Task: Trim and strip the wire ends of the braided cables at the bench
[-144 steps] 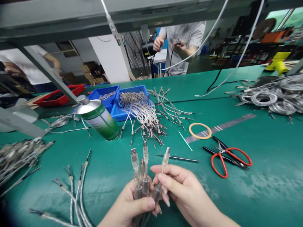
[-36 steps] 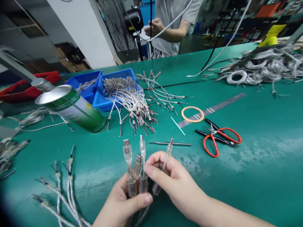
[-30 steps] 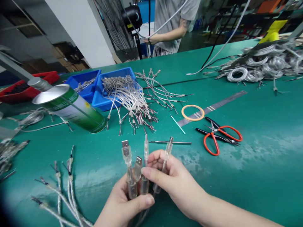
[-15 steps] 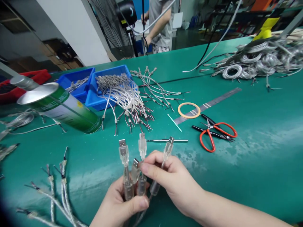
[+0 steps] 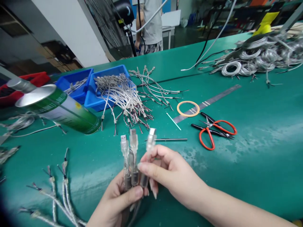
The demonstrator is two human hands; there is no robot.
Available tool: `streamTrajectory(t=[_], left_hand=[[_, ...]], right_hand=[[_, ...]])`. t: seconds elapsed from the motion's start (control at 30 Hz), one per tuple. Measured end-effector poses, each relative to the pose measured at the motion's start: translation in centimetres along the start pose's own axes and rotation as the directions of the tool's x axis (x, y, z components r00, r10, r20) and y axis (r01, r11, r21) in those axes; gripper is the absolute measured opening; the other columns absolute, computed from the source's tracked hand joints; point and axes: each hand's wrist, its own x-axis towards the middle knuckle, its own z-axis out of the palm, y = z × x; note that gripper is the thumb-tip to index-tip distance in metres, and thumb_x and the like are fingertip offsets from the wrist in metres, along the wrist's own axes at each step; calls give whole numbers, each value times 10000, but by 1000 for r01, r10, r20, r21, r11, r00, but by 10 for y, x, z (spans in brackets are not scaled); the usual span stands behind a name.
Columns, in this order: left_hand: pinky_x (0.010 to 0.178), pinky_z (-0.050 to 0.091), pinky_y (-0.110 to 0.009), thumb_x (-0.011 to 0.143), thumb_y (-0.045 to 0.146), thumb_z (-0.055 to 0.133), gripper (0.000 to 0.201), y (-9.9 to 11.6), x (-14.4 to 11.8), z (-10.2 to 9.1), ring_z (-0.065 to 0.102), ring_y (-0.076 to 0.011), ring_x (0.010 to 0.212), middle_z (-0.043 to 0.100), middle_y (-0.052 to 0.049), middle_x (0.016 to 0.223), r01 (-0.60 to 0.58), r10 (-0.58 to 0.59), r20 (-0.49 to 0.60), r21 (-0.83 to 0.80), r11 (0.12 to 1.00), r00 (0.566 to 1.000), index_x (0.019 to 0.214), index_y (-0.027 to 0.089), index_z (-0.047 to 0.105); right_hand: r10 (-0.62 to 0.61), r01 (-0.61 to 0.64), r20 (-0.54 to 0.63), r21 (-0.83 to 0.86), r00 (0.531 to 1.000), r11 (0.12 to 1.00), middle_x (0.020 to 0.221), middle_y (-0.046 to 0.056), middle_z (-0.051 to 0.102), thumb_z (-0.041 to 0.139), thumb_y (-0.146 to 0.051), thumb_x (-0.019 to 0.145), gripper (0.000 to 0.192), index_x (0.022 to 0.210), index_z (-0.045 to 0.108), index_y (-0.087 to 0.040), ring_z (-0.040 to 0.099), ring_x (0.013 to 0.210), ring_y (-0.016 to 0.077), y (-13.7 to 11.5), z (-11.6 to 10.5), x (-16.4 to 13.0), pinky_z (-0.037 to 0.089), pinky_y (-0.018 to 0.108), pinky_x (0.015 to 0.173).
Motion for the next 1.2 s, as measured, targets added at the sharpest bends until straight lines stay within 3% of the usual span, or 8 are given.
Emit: streamTrajectory(t=[0.1, 0.27, 0.47, 0.63, 0.93, 1.1, 1.2], left_hand=[[706, 447, -200, 761, 138, 702, 229, 4, 0, 2, 597, -109, 725, 689, -37, 797, -38, 39, 51, -20, 999, 998, 986, 173, 687], [655, 450, -156, 753, 135, 719, 280, 4, 0, 3, 622, -81, 683, 695, -21, 812, -14, 17, 50, -48, 999, 999, 1023, 201, 685], [631, 453, -151, 726, 158, 748, 234, 2, -1, 2, 640, -86, 662, 711, -20, 755, 13, -13, 12, -20, 1000, 1000, 953, 175, 696], [628, 454, -147, 716, 167, 760, 243, -1, -2, 0, 651, -83, 660, 714, -14, 748, 18, -18, 27, -2, 1000, 999, 947, 168, 686], [638, 465, -175, 723, 188, 756, 234, -1, -3, -2, 665, -111, 695, 707, -12, 754, 5, -5, 50, -1, 1000, 999, 944, 183, 680], [680, 464, -192, 710, 186, 765, 275, -4, -3, -1, 645, -110, 711, 707, -19, 772, 17, -17, 27, -1, 1000, 999, 972, 186, 682], [714, 463, -225, 699, 189, 771, 270, -7, -2, 0, 627, -119, 717, 704, -20, 756, 25, -25, 3, 13, 1000, 1000, 955, 187, 687]], right_hand=[[-26, 24, 32, 55, 999, 998, 755, -9, 594, 666, -334, 859, 160, 876, 631, -178, 576, 561, 84, -1, -2, 0, 470, 204, 544], [-56, 55, -35, -14, 998, 998, 790, -7, 580, 664, -339, 865, 155, 851, 669, -185, 502, 627, 74, 0, -2, -1, 407, 177, 541], [-25, 25, -76, 1, 997, 1000, 682, -36, 480, 686, -366, 842, 231, 762, 595, -170, 381, 596, 77, 2, -2, 0, 335, 193, 542], [-29, 29, -58, 3, 998, 1000, 664, -47, 456, 675, -356, 855, 251, 742, 543, -175, 358, 600, 83, 2, -3, -3, 318, 201, 555], [-43, 44, -62, 14, 997, 999, 693, -37, 492, 664, -330, 867, 236, 745, 533, -176, 420, 630, 86, 3, -3, -3, 375, 199, 585], [-5, 2, 37, 88, 999, 996, 758, -16, 522, 622, -357, 884, 177, 870, 525, -210, 498, 648, 117, 4, 1, -4, 429, 208, 512], [10, -11, 45, 13, 999, 1000, 784, -21, 550, 634, -346, 878, 158, 933, 556, -219, 498, 606, 94, 6, 2, -3, 432, 203, 524]])
